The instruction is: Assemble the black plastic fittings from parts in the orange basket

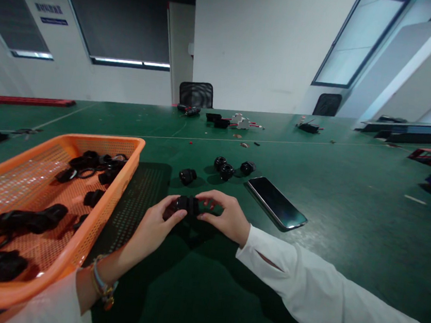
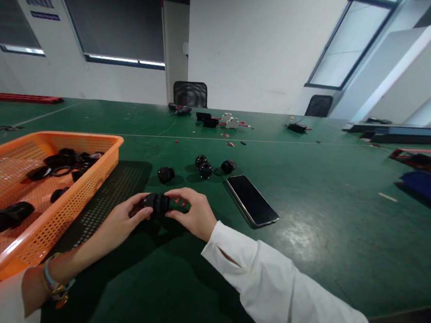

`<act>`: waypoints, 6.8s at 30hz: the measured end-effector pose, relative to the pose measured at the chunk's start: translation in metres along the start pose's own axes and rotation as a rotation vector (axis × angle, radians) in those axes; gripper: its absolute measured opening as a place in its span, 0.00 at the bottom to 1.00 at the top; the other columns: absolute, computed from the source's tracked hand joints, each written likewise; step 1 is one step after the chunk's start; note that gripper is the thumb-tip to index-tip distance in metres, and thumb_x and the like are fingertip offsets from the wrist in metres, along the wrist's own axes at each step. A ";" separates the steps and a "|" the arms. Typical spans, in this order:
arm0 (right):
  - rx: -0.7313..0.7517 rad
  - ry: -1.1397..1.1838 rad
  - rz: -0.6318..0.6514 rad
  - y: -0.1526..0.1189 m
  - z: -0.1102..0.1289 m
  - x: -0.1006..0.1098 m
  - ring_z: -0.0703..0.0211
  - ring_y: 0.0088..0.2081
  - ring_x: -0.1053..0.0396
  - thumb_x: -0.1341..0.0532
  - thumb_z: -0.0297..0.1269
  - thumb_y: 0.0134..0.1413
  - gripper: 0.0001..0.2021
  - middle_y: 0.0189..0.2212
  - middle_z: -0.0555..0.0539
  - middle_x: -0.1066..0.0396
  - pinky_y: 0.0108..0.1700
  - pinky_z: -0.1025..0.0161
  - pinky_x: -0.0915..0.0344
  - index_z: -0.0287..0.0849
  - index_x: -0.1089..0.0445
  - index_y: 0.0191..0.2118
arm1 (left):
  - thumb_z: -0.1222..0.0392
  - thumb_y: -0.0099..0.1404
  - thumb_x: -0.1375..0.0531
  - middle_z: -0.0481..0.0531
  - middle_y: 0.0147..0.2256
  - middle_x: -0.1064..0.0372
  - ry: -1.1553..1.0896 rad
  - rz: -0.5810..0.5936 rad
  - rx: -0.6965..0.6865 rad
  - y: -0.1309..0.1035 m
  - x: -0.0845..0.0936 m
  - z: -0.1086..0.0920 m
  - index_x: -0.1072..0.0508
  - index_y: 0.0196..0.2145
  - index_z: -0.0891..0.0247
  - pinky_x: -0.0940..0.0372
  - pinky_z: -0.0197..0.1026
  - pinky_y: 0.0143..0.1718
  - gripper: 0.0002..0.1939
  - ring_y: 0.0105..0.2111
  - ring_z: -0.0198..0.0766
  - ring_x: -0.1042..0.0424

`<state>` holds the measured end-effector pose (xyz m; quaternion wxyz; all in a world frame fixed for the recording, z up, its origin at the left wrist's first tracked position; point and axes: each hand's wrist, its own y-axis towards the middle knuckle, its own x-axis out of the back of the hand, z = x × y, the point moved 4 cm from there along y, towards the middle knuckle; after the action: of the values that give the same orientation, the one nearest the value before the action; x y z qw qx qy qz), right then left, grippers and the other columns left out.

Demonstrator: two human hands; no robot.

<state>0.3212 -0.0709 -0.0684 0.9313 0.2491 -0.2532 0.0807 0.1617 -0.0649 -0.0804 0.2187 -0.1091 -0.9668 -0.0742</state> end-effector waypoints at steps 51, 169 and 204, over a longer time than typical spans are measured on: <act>0.005 -0.021 0.028 -0.001 -0.001 0.000 0.61 0.32 0.32 0.36 0.35 0.40 0.18 0.32 0.47 0.29 0.35 0.63 0.35 0.41 0.31 0.42 | 0.52 0.51 0.45 0.52 0.32 0.30 0.001 -0.020 -0.024 0.000 0.001 -0.001 0.32 0.39 0.67 0.36 0.39 0.31 0.20 0.30 0.39 0.31; 0.042 -0.039 -0.033 -0.001 -0.001 0.002 0.60 0.35 0.33 0.37 0.36 0.41 0.16 0.35 0.47 0.29 0.35 0.63 0.36 0.44 0.30 0.41 | 0.53 0.46 0.39 0.50 0.32 0.30 -0.138 -0.100 -0.084 -0.001 0.008 -0.002 0.32 0.36 0.63 0.35 0.42 0.37 0.19 0.34 0.38 0.31; 0.073 -0.059 -0.037 -0.001 -0.001 0.001 0.61 0.31 0.34 0.38 0.37 0.44 0.16 0.31 0.47 0.29 0.34 0.63 0.37 0.42 0.31 0.42 | 0.56 0.45 0.39 0.48 0.31 0.30 -0.195 -0.103 -0.089 -0.001 0.008 -0.001 0.32 0.36 0.63 0.35 0.40 0.36 0.18 0.33 0.36 0.31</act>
<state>0.3229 -0.0714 -0.0685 0.9150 0.2899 -0.2729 0.0652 0.1549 -0.0646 -0.0761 0.1144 -0.0753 -0.9836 -0.1172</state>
